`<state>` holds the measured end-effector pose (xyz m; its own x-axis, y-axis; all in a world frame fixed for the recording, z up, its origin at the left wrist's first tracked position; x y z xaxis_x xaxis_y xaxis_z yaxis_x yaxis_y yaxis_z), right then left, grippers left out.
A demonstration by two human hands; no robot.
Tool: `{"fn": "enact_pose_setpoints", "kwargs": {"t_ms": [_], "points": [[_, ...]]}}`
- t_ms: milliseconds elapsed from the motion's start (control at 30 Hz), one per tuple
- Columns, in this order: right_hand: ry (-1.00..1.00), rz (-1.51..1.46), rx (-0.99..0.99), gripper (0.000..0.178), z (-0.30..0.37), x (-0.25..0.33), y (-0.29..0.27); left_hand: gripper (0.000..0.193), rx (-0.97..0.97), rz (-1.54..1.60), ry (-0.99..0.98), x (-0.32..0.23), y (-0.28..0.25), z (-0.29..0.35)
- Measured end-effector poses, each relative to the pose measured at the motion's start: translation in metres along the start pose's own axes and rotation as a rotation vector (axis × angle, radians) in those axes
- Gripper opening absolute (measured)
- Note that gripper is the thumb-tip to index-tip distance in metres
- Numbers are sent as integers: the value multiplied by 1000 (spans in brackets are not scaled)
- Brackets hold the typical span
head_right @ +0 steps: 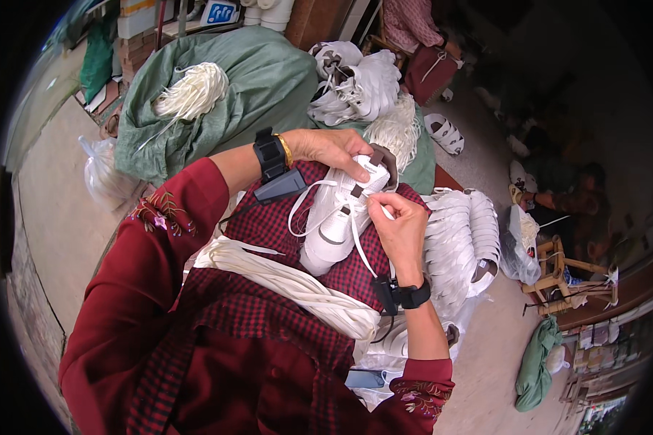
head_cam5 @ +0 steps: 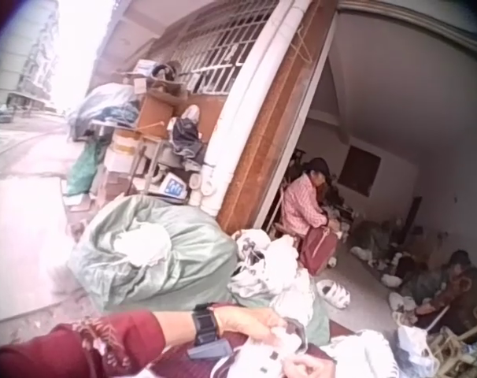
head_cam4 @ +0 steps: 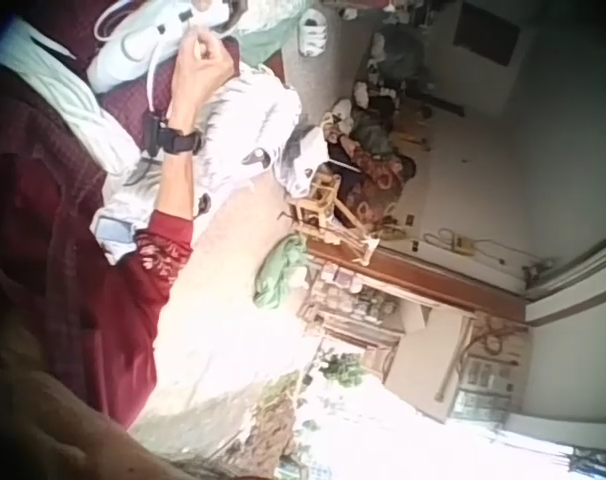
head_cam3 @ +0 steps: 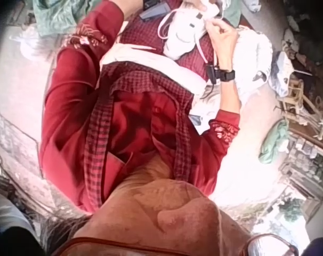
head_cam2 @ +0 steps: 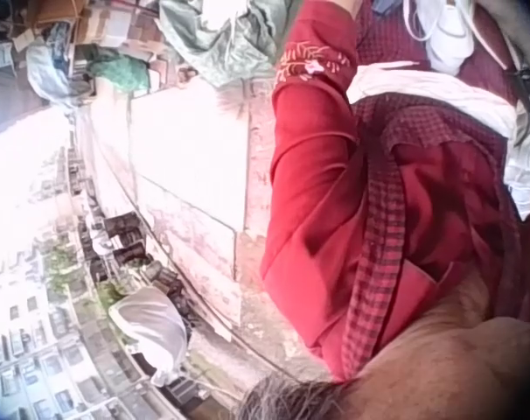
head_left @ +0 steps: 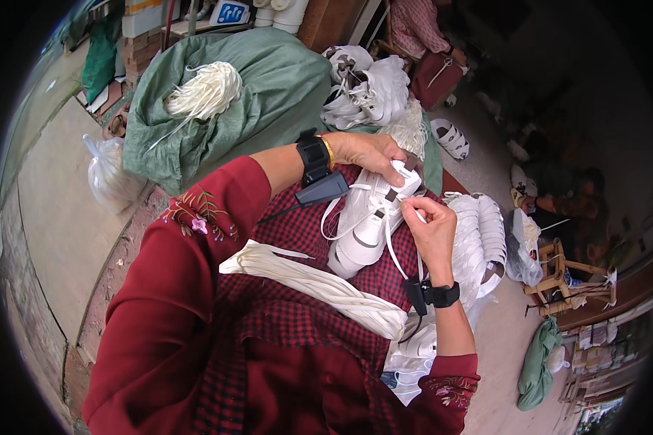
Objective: The recorder is lacing white shoes in a shoe manufacturing environment.
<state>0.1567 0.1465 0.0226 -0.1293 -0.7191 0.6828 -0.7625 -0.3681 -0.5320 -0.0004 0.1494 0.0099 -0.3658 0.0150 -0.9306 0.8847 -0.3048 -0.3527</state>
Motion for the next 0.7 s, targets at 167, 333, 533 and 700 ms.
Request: {"fn": "enact_pose_setpoints", "kwargs": {"t_ms": [167,333,533,700], "points": [[6,27,-37,11,-4,-5,-1,37,-17,-42,8,-8,-1,6],[22,-18,-31,11,-6,-8,3,38,-19,-9,4,1,-2,1],[-39,-151,96,11,-9,-10,14,40,-148,-231,-54,-3,-5,0],[-28,-170,100,13,-7,-12,16,40,48,-177,93,-12,5,11]]}}
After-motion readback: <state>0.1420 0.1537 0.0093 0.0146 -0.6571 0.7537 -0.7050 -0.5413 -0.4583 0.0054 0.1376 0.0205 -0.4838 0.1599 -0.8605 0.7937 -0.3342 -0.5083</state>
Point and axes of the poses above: each hand's wrist, its own z-axis away from the middle knuckle, its own y-axis out of the palm, x = y × z, the point moved 9 cm from there along -z, towards the middle knuckle, and after that the axes turned 11 degrees about -y, right-handed, at the moved point
